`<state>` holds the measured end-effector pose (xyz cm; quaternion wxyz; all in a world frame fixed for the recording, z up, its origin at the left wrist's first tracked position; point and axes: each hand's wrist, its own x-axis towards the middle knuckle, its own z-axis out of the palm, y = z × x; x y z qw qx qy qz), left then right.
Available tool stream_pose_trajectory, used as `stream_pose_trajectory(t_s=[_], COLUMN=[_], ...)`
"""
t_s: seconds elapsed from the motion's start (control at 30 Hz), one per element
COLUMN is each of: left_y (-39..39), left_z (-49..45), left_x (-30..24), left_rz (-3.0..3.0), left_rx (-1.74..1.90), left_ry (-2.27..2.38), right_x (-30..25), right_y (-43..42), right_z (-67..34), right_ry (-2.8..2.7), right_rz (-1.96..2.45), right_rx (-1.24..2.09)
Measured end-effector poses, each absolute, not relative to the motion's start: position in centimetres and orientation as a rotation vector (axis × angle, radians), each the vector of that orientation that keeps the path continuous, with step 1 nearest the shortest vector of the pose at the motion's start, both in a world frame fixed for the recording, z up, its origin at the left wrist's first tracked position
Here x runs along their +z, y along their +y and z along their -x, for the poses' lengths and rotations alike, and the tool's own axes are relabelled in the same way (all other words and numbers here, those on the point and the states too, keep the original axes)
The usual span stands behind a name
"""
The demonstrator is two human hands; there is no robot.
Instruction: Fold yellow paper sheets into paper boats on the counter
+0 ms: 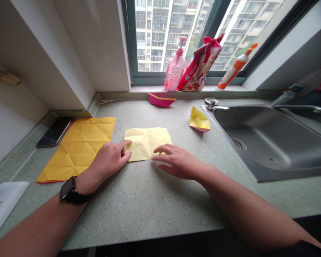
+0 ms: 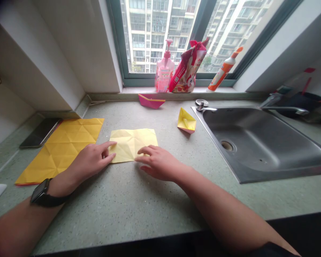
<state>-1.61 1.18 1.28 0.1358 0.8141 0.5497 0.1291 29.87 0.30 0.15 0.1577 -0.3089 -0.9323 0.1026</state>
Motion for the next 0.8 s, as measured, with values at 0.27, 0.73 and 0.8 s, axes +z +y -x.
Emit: stream_pose_trajectory(t_s=[0.27,0.73,0.8], left_y=[0.7,0.9,0.9], left_z=[1.5,0.9,0.9], left_x=[1.1,-0.7,-0.7], left_rz=[-2.742,-2.589,-2.606], left_rx=[0.569,0.361,0.338], left_ry=[1.421,0.786,0.787], right_x=[-0.5,-0.4,-0.3], right_y=[0.5,0.1,0.1], right_z=[-29.0,-28.3,-28.3], right_ry=[-2.749,-2.778,-2.775], right_rz=[0.862,0.838,0.83], right_rx=[0.384,0.356,0.345])
